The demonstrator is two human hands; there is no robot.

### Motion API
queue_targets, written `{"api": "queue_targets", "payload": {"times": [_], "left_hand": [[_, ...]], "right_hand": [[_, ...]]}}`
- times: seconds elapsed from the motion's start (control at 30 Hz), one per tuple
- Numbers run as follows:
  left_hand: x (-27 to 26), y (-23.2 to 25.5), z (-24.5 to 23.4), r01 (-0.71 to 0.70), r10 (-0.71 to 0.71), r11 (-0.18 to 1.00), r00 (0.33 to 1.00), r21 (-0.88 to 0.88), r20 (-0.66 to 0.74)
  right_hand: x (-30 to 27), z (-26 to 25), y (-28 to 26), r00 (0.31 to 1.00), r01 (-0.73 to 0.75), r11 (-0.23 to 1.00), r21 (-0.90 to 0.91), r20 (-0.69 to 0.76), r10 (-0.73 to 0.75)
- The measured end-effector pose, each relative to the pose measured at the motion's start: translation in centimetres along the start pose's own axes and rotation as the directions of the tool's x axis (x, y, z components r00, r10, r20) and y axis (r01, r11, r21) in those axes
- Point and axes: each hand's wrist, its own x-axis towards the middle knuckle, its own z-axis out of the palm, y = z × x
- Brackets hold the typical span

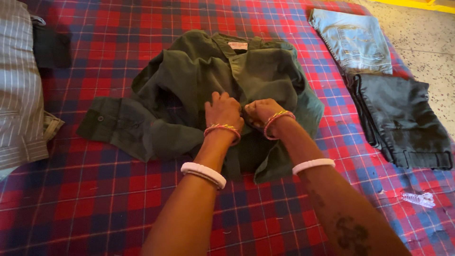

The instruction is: The person buttons a long-sleeved shirt on a flat surface, smoothing the fabric with their hands after each button is fastened.

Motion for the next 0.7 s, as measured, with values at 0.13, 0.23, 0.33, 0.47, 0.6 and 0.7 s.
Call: {"api": "queue_targets", "payload": {"times": [0.13, 0.23, 0.33, 0.47, 0.6, 0.7], "left_hand": [[-0.4, 0.3, -1.0, 0.015, -0.016, 0.999, 0.999, -0.034, -0.034], [-0.3, 0.6, -1.6, 0.086, -0.096, 0.975, 0.994, -0.205, -0.043], [0.6, 1.8, -1.9, 0.122, -0.121, 0.979, 0.993, -0.162, 0.018], [2.4, 2.3, -2.9, 0.016, -0.020, 1.000, 0.987, 0.026, 0.162], [1.0, 0.4, -4.1, -0.008, -0.032, 0.993, 0.944, 0.119, 0.328], [-0.2, -1.8, -4.1, 0.010, -0.105, 0.979, 0.885, 0.206, 0.454]], "right_hand": [[3.4, -0.5, 4.1, 0.973, 0.211, 0.543, -0.813, 0.119, -0.199], [7.3, -0.1, 9.6, 0.735, 0.397, 0.147, -0.906, 0.218, -0.641], [7.9, 1.5, 13.1, 0.999, -0.012, 0.993, -0.114, -0.045, 0.007], [5.6, -1.2, 10.1, 0.866, 0.423, 0.710, -0.564, 0.021, -0.499], [2.5, -5.3, 5.2, 0.985, -0.157, 0.980, -0.124, -0.086, 0.147], [1.8, -7.3, 4.9, 0.999, -0.039, 0.871, -0.489, 0.013, 0.052]]}}
